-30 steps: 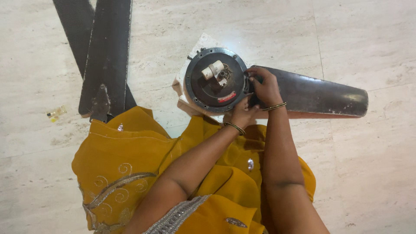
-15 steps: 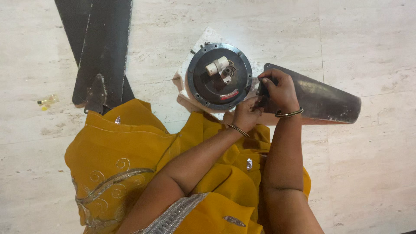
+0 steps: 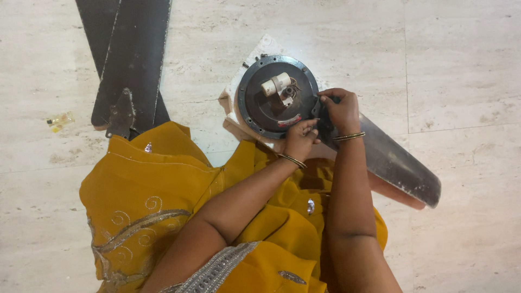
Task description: The person sits on the floor and uses a screwdriver to tighten screws on a ceiling fan blade attached to the motor housing. They adjust the blade and continue securing it to the motor.
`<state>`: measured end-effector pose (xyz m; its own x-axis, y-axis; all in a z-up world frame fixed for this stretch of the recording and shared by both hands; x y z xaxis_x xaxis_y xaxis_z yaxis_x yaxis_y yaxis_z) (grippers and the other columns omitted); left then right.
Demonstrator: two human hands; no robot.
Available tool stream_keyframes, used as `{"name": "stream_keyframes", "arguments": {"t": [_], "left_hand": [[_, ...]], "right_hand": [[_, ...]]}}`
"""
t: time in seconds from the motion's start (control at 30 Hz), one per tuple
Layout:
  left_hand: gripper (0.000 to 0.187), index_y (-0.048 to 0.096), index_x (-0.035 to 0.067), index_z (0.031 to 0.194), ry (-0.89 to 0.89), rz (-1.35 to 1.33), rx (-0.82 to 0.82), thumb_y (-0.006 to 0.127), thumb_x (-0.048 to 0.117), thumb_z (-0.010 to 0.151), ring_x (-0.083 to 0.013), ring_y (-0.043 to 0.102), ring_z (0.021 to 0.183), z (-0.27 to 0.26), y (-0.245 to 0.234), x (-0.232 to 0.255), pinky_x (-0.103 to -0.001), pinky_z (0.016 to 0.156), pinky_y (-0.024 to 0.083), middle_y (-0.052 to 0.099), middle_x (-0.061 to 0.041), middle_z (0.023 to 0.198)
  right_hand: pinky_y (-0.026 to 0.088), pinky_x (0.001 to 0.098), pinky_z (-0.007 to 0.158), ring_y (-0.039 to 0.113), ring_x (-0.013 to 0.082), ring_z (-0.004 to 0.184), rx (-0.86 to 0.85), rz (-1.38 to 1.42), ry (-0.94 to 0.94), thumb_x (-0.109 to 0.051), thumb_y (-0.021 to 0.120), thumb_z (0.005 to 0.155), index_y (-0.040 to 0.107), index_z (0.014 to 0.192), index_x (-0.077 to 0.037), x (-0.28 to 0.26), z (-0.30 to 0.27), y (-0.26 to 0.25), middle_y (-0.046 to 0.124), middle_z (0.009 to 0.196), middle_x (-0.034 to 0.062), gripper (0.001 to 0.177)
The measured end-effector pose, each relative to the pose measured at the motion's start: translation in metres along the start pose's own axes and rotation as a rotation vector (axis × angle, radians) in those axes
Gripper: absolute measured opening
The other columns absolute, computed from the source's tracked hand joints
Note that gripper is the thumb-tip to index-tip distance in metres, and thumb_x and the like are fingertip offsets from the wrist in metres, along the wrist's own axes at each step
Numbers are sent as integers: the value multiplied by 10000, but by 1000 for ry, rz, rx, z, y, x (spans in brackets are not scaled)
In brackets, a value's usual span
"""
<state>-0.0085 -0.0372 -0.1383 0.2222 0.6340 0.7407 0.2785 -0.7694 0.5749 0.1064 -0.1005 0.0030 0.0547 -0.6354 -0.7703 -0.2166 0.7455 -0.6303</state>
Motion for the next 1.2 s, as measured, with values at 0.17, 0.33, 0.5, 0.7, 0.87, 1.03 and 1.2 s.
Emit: {"name": "stream_keyframes", "arguments": {"t": [0.17, 0.33, 0.5, 0.7, 0.87, 1.03, 1.2], "left_hand": [[374, 595, -69, 1339, -23, -35, 50, 572, -78, 966, -106, 650, 768, -5, 1, -7, -224, 687, 566, 702, -122, 1078], [352, 586, -66, 1311, 6, -73, 44, 561, -90, 960, -111, 666, 884, -2, 6, -10, -251, 732, 604, 688, -112, 1112], [355, 581, -51, 1314, 2, -121, 36, 559, -96, 963, -129, 660, 870, 2, 8, -21, -258, 718, 599, 680, -103, 1125], [389, 574, -19, 1324, -15, -140, 45, 547, -112, 948, -103, 631, 906, 9, 12, -34, -263, 720, 597, 644, -78, 1183], [376, 569, -30, 1324, -1, -141, 17, 540, -109, 958, -109, 632, 917, 11, 13, -40, -263, 727, 593, 644, -83, 1171], [364, 567, -39, 1316, 8, -86, 62, 545, -90, 956, -110, 641, 873, 11, 11, -40, -265, 718, 598, 649, -95, 1131], [325, 560, -51, 1292, 25, -14, 70, 572, -66, 968, -115, 650, 749, 4, 14, -23, -248, 674, 559, 680, -104, 999]], "right_hand": [[547, 263, 696, 695, 101, 771, -33, 23, -9, -38, 767, 875, 808, 1004, -64, 3, 4, 10, 785, 882, 75, 137], [554, 275, 664, 706, 108, 740, 30, -54, 68, -54, 774, 867, 821, 997, -83, 1, 0, 9, 789, 881, 81, 141], [556, 294, 657, 706, 141, 714, 63, -109, 67, -58, 769, 870, 822, 1001, -92, -15, -5, 5, 783, 852, 111, 145], [559, 311, 653, 722, 178, 705, 99, -172, 83, -60, 772, 863, 826, 973, -89, -28, -9, 2, 775, 843, 139, 126], [575, 315, 670, 744, 183, 737, 119, -172, 70, -54, 766, 847, 826, 967, -89, -30, -9, 3, 782, 876, 134, 138], [581, 321, 699, 753, 198, 762, 117, -161, 101, -59, 759, 860, 821, 978, -91, -30, -11, 3, 780, 893, 141, 137], [583, 341, 744, 756, 229, 819, 125, -197, 15, -55, 778, 834, 827, 968, -103, -33, -11, 4, 777, 935, 134, 151]]}}
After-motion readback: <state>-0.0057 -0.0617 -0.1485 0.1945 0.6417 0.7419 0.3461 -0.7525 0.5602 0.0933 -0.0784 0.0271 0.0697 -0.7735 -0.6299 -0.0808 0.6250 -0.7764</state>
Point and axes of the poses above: each hand's wrist, its own z-axis towards the middle knuckle, its own y-axis out of the palm, x = y × z, the point moved 6 cm from there along z, towards the middle knuckle
